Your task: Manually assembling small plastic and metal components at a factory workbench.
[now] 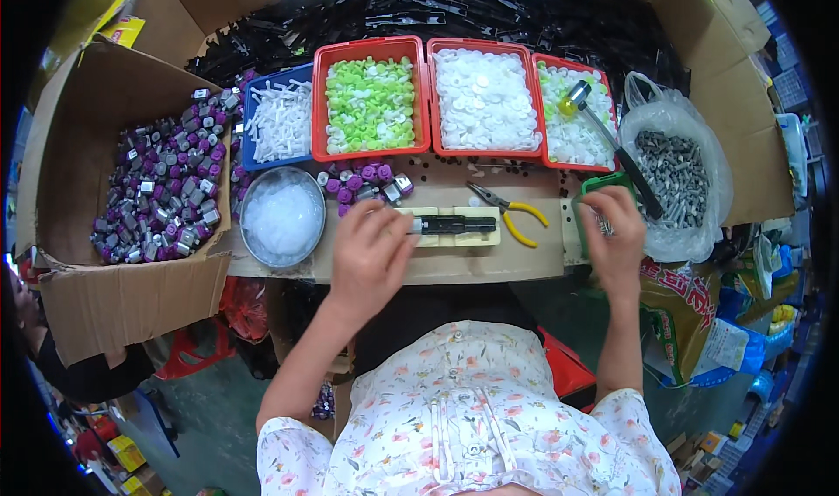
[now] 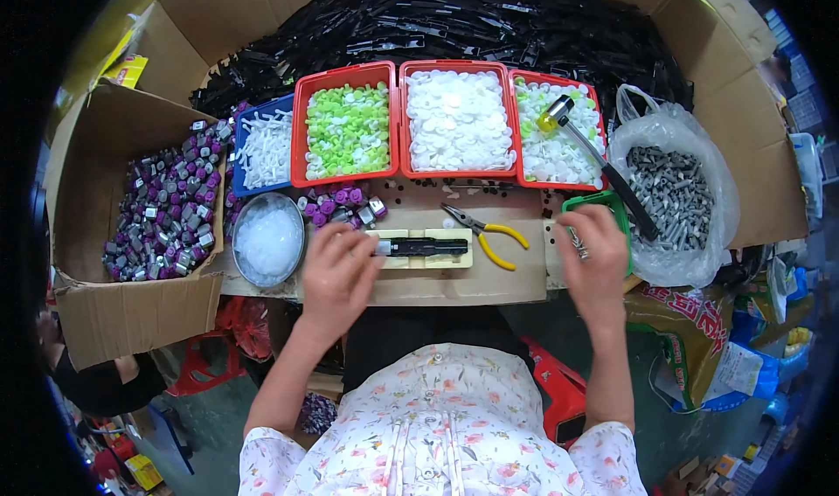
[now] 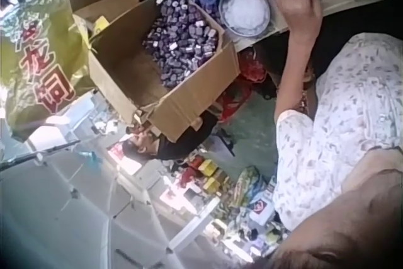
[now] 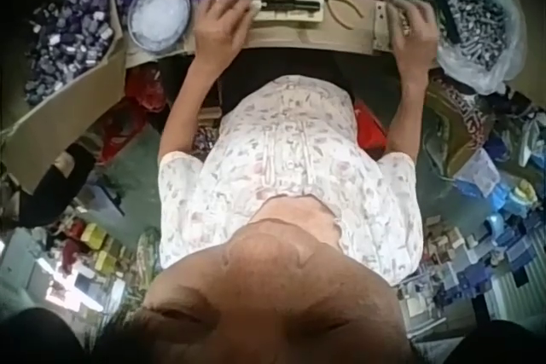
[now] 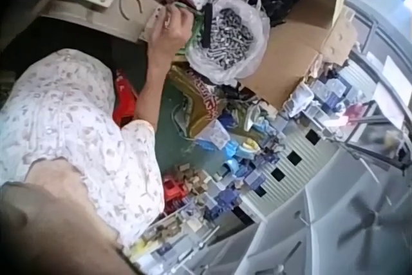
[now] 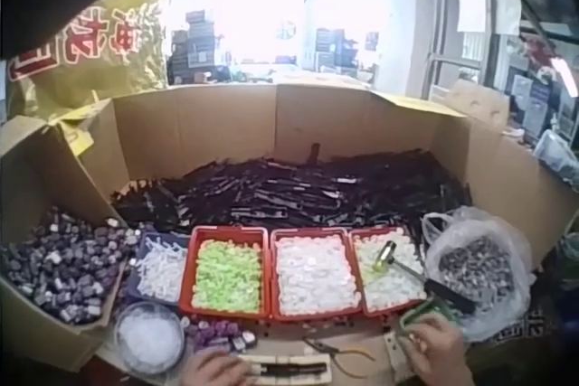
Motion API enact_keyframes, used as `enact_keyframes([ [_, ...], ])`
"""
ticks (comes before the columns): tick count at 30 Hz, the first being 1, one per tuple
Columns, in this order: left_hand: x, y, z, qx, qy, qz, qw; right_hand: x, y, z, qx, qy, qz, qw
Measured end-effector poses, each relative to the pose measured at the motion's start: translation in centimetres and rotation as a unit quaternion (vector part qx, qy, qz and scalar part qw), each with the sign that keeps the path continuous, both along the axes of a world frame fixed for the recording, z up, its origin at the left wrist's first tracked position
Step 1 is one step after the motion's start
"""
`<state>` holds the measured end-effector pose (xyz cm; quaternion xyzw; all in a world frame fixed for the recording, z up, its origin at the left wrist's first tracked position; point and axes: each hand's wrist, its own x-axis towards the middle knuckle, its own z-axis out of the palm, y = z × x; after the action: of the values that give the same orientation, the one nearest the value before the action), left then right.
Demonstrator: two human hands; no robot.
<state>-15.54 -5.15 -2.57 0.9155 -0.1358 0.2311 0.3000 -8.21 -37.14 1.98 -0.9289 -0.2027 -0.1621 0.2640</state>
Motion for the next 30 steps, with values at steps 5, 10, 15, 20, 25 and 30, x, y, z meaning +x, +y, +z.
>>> enact_keyframes([
  [5,5.6,3.2,2.8,0.000,-0.039,0.033,0.999,-0.7,-5.5,-1.1,-0.114,0.052,-0.109,0.986],
  [10,11.3,5.4,2.2,0.073,0.025,0.035,0.996,-0.2,-5.7,-1.9,-0.117,0.058,-0.107,0.986],
  [15,14.0,5.6,1.2,0.157,0.062,0.009,0.986,0.3,-6.3,-1.6,-0.117,0.064,-0.092,0.987],
  [20,15.1,5.6,1.1,0.177,0.081,-0.024,0.981,0.5,-6.5,-1.4,-0.065,0.090,-0.099,0.989],
  [25,14.9,5.6,1.5,0.162,0.087,-0.031,0.982,0.3,-5.9,-0.7,-0.001,0.083,-0.107,0.991],
  [30,15.3,5.5,1.6,0.196,0.099,-0.035,0.975,0.3,-5.3,-0.6,0.030,0.070,-0.104,0.992],
])
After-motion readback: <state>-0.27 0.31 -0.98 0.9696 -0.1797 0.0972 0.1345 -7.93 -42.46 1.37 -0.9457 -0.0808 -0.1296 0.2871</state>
